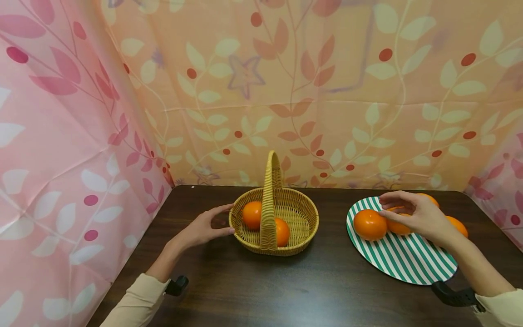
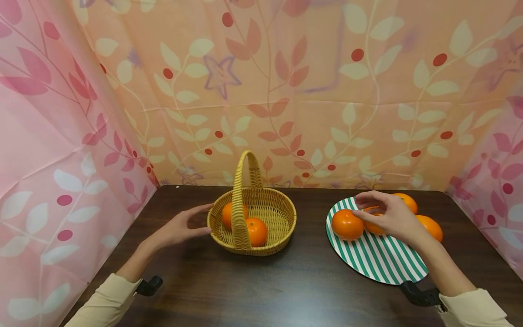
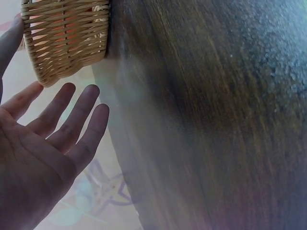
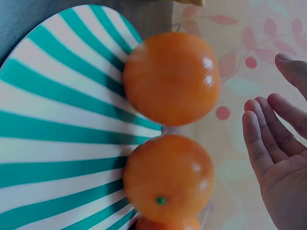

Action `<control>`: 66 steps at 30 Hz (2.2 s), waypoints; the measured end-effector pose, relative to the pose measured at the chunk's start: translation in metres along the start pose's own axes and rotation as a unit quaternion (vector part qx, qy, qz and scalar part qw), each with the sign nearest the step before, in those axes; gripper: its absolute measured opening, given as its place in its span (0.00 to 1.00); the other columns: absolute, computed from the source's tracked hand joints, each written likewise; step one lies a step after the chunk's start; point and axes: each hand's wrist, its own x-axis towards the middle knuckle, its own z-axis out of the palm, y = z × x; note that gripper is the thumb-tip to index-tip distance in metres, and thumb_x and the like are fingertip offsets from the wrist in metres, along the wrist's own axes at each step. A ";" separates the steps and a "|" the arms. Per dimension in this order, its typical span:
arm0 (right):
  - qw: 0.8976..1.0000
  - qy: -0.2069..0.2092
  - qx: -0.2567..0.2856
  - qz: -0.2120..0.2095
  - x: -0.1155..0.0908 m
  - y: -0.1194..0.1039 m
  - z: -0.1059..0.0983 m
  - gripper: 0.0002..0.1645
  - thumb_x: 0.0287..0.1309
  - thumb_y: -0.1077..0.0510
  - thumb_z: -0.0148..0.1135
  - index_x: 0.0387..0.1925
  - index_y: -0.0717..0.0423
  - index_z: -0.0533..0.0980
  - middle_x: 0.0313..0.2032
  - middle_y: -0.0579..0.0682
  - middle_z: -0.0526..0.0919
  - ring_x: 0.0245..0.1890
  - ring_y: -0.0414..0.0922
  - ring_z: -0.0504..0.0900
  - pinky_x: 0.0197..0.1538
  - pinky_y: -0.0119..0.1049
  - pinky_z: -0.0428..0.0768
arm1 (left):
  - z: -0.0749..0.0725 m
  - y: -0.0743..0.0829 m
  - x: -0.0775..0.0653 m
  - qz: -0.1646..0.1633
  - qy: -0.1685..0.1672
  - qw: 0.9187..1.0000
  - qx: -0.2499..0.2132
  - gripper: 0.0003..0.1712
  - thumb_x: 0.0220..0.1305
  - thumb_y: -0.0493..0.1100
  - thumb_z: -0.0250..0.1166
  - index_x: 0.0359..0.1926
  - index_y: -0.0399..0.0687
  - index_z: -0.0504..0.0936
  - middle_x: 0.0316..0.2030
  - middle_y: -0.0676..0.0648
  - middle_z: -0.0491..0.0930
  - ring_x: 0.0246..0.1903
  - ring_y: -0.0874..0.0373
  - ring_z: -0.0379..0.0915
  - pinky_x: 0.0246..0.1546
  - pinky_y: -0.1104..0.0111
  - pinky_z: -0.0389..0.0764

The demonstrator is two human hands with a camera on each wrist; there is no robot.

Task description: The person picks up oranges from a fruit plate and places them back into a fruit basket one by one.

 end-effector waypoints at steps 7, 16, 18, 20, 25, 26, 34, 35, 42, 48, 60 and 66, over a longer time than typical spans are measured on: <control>1.000 -0.021 -0.017 0.012 -0.011 0.008 0.001 0.29 0.62 0.63 0.72 0.63 0.64 0.74 0.55 0.63 0.79 0.47 0.41 0.84 0.44 0.27 0.82 | 0.000 -0.001 0.001 0.001 0.000 1.000 0.005 0.43 0.66 0.47 0.73 0.75 0.41 0.64 0.70 0.37 0.66 0.56 0.36 0.75 0.52 0.51 0.81; 0.997 -0.004 -0.079 -0.008 -0.020 0.007 0.007 0.38 0.55 0.59 0.78 0.65 0.63 0.72 0.58 0.60 0.78 0.51 0.35 0.78 0.49 0.15 0.72 | -0.001 -0.003 0.001 -0.011 0.002 1.000 0.014 0.44 0.65 0.52 0.72 0.76 0.44 0.64 0.69 0.39 0.68 0.56 0.40 0.76 0.51 0.55 0.82; 0.996 -0.003 -0.089 -0.006 -0.020 0.006 0.008 0.40 0.54 0.57 0.79 0.66 0.63 0.72 0.59 0.60 0.77 0.52 0.40 0.78 0.49 0.15 0.71 | -0.001 -0.003 0.001 -0.008 0.002 1.000 0.015 0.44 0.66 0.51 0.72 0.76 0.43 0.64 0.69 0.39 0.68 0.56 0.39 0.76 0.51 0.55 0.82; 0.995 -0.005 -0.095 -0.001 -0.021 0.005 0.009 0.42 0.54 0.56 0.79 0.67 0.63 0.71 0.60 0.61 0.77 0.53 0.48 0.78 0.49 0.14 0.70 | -0.001 -0.002 0.000 -0.008 0.001 1.000 0.014 0.43 0.66 0.50 0.72 0.76 0.43 0.65 0.70 0.38 0.67 0.56 0.39 0.76 0.51 0.54 0.82; 0.994 -0.012 -0.107 0.014 -0.020 0.003 0.010 0.45 0.55 0.52 0.79 0.68 0.65 0.69 0.61 0.63 0.76 0.55 0.61 0.77 0.49 0.13 0.67 | 0.000 0.000 0.000 -0.004 -0.003 1.000 0.000 0.43 0.66 0.46 0.72 0.76 0.40 0.63 0.70 0.36 0.66 0.57 0.35 0.75 0.51 0.51 0.81; 0.994 -0.015 -0.110 0.019 -0.021 0.002 0.010 0.45 0.55 0.51 0.79 0.68 0.65 0.69 0.62 0.64 0.76 0.55 0.62 0.77 0.49 0.13 0.67 | 0.000 0.000 0.000 -0.002 -0.004 1.000 -0.004 0.43 0.66 0.45 0.72 0.76 0.39 0.63 0.70 0.35 0.65 0.56 0.34 0.75 0.51 0.51 0.81; 0.990 -0.033 -0.126 0.043 -0.019 -0.002 0.011 0.49 0.55 0.47 0.78 0.70 0.65 0.66 0.63 0.66 0.73 0.58 0.65 0.73 0.55 0.64 0.74 | 0.000 -0.001 0.002 -0.003 -0.008 1.000 -0.009 0.43 0.66 0.44 0.72 0.75 0.37 0.63 0.70 0.35 0.65 0.55 0.34 0.76 0.50 0.52 0.82; 0.991 -0.034 -0.124 0.042 -0.019 -0.003 0.012 0.49 0.54 0.47 0.79 0.69 0.66 0.67 0.63 0.66 0.73 0.58 0.66 0.73 0.54 0.68 0.72 | 0.000 -0.002 0.002 -0.003 -0.009 1.000 -0.008 0.43 0.66 0.45 0.72 0.75 0.37 0.63 0.70 0.35 0.65 0.55 0.34 0.76 0.50 0.51 0.82; 0.988 -0.041 -0.144 0.027 -0.013 -0.002 0.019 0.52 0.49 0.42 0.81 0.66 0.67 0.69 0.61 0.66 0.74 0.55 0.65 0.74 0.53 0.71 0.71 | 0.000 -0.001 0.001 0.001 -0.007 1.000 -0.004 0.43 0.66 0.46 0.73 0.75 0.39 0.64 0.70 0.37 0.66 0.56 0.34 0.75 0.51 0.51 0.81; 0.983 -0.039 -0.179 0.017 -0.009 0.005 0.025 0.54 0.43 0.36 0.82 0.62 0.68 0.73 0.56 0.66 0.78 0.50 0.62 0.78 0.50 0.66 0.77 | 0.000 -0.002 0.001 -0.004 -0.005 1.000 0.003 0.43 0.65 0.48 0.73 0.75 0.40 0.65 0.69 0.37 0.68 0.56 0.35 0.75 0.53 0.46 0.79; 0.976 -0.039 -0.213 0.022 -0.005 0.007 0.030 0.48 0.41 0.43 0.85 0.58 0.68 0.76 0.53 0.67 0.79 0.46 0.60 0.79 0.49 0.64 0.79 | -0.001 0.001 0.001 -0.002 -0.001 1.000 0.007 0.43 0.65 0.48 0.73 0.75 0.40 0.65 0.70 0.38 0.67 0.56 0.35 0.75 0.54 0.45 0.78; 0.976 -0.033 -0.217 0.009 -0.007 0.008 0.029 0.47 0.41 0.42 0.85 0.56 0.67 0.77 0.51 0.64 0.80 0.43 0.56 0.79 0.46 0.60 0.81 | -0.001 0.000 0.001 -0.001 -0.002 1.000 0.010 0.43 0.66 0.49 0.73 0.75 0.40 0.65 0.70 0.37 0.67 0.56 0.35 0.75 0.55 0.44 0.77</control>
